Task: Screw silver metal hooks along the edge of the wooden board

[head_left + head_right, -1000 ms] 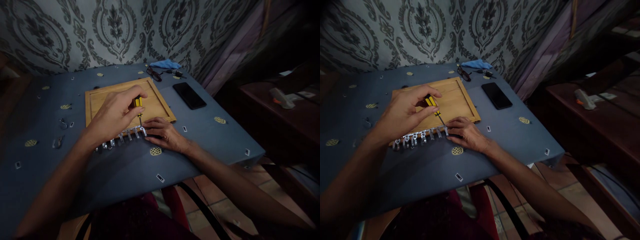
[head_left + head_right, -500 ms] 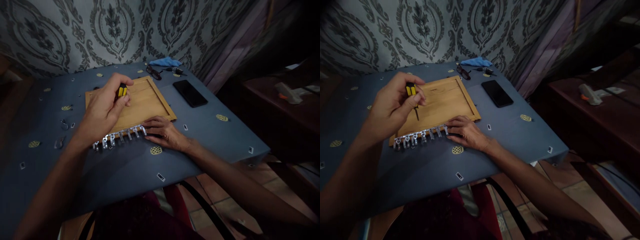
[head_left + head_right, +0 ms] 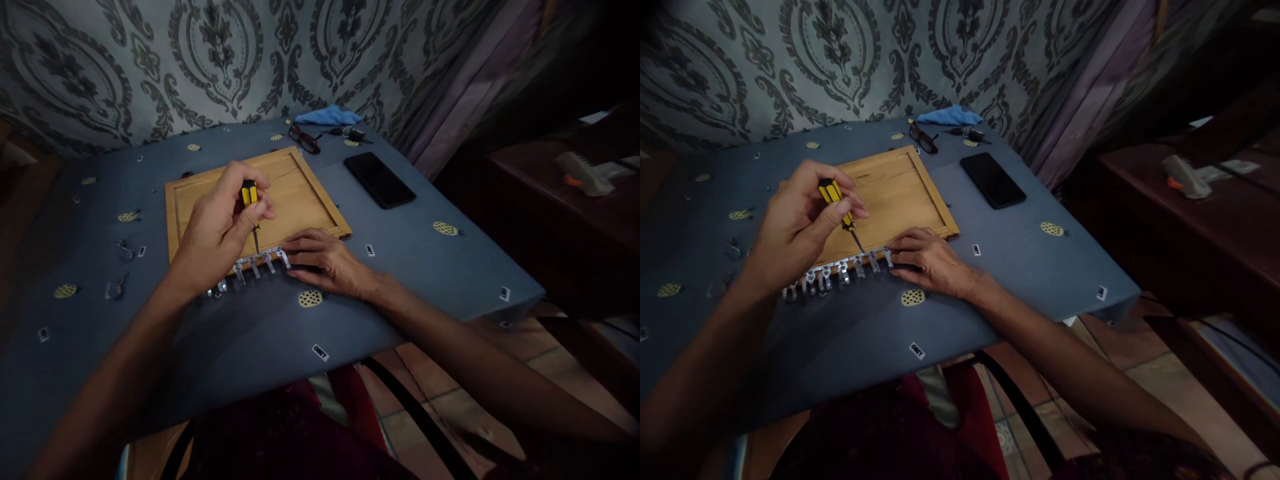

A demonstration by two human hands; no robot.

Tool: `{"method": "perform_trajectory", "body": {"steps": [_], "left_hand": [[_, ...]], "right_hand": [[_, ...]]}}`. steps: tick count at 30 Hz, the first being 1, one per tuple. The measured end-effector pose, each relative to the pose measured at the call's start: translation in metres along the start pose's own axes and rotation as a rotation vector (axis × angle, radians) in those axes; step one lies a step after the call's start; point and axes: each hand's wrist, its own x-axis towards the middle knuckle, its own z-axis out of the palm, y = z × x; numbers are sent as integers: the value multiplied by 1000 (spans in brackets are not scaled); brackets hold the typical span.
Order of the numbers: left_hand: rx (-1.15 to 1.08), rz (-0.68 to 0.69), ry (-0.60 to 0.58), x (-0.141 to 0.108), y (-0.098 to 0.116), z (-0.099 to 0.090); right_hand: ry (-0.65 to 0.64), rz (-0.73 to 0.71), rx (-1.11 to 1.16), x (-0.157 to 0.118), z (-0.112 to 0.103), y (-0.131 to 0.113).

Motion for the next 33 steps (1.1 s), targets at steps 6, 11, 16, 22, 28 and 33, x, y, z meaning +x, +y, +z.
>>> {"method": "perform_trajectory", "body": {"steps": [6,11,16,22,28,33], "left_hand": [[-8,2,-24,0,-4,2],[-16,19,-12,1,-8,3],[-36,31,12,2,-9,3],[47,57,42,3,-15,-5],[262,83,-75,5,-25,-6],[471,91,-205,25,-30,-2]], "right_hand": [[14,-24,2,2,-1,-1],[21,-24,1,2,-1,-1],[23,-22,2,1,-2,-1],[-8,7,9,1,-2,-2],[-13,17,13,1,-2,-2],[-12,8,11,1,-2,-2]]}}
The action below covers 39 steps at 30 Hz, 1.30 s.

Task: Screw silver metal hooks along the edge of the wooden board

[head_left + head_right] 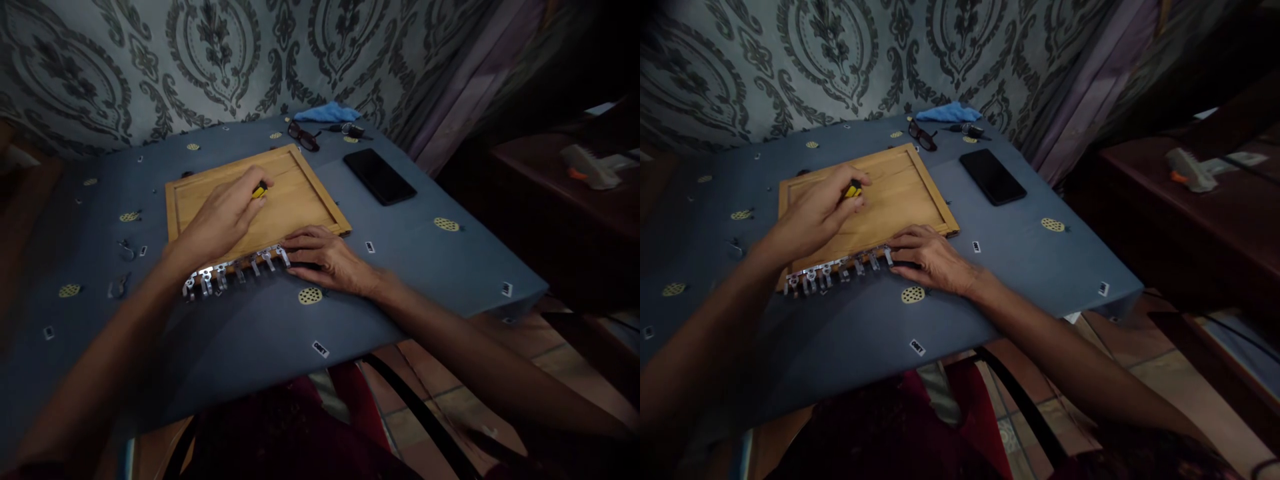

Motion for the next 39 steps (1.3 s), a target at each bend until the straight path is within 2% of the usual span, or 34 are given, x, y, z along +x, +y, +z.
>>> {"method": "perform_trajectory", "body": {"steps": [5,7,9,12,17,22,30,39], "left_hand": [[81,-8,-219,23,-20,30],[94,1,-265,26,-25,41],[103,17,-250,24,-26,43],[114,-6,-185,10,-19,30],[44,-136,-207,-38,3,6],[223,-180,-161,-72,23,15],[365,-238,-115,-75,35,32],[368,-261,-114,-76,37,35]], "right_hand": [[7,-2,-15,0,0,-1],[3,3,-14,1,0,-1],[6,-3,-19,0,0,0],[25,-22,-28,1,1,1],[48,-51,-21,0,3,2],[35,-24,15,-1,2,2],[39,-20,-8,-1,1,2],[70,-57,-16,0,2,2]]}}
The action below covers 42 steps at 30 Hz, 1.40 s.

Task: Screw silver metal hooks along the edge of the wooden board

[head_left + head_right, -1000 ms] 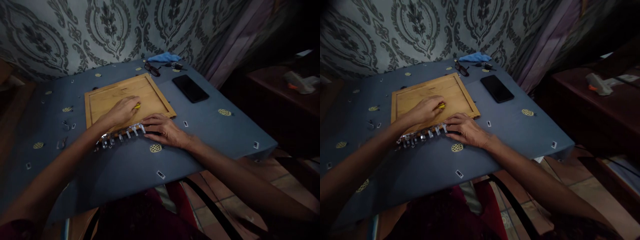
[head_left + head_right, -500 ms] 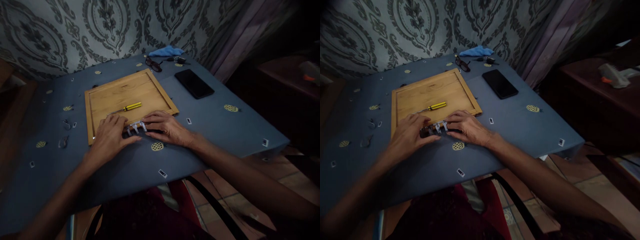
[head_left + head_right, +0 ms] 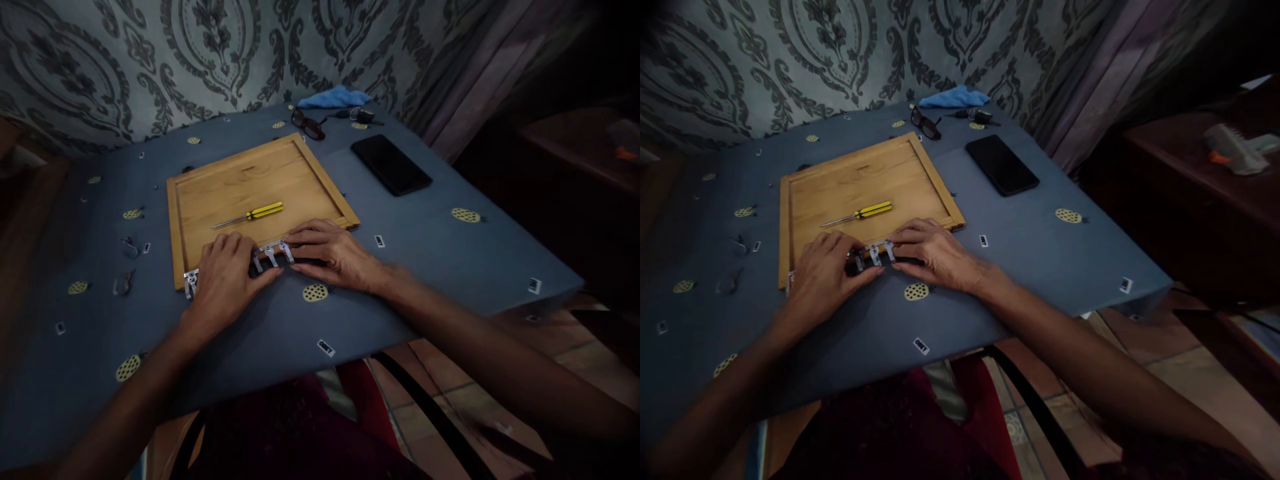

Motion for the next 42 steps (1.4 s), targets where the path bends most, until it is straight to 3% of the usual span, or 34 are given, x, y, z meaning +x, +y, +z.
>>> {"method": "perform_trajectory", "body": {"steps": [35,42], "left_hand": [[21,30,-26,2,2,-5],[-178,-53,98,6,-25,-27]], "right_hand": [[-38,59,19,-1,0,0],[-55,60,18,0,-1,-1]]}}
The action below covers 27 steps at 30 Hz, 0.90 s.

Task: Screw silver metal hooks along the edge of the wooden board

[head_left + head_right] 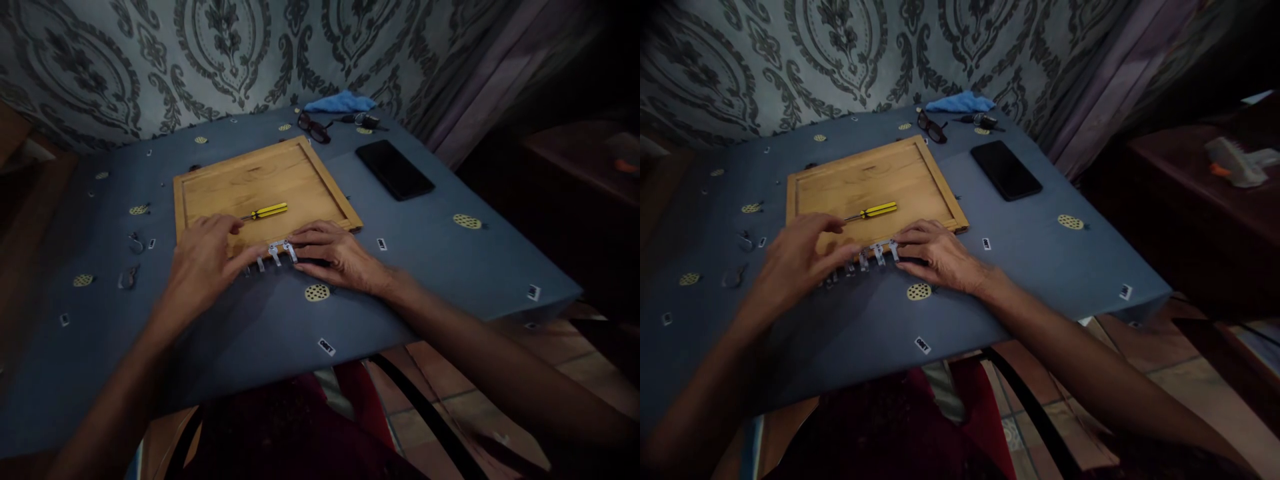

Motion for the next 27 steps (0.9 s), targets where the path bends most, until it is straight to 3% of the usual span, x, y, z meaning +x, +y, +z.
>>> {"method": "perform_trajectory", "body": {"steps": [5,10,15,27], "left_hand": [[-125,38,29,6,-8,-8],[-37,147,-87,2,22,9],[52,169,-171,6,42,24],[27,129,-203,10,39,31]], "right_hand": [[1,-1,3,0,-1,-1],[13,5,12,0,1,1],[30,-41,-8,-2,4,4],[16,-44,-18,-1,0,2]]}}
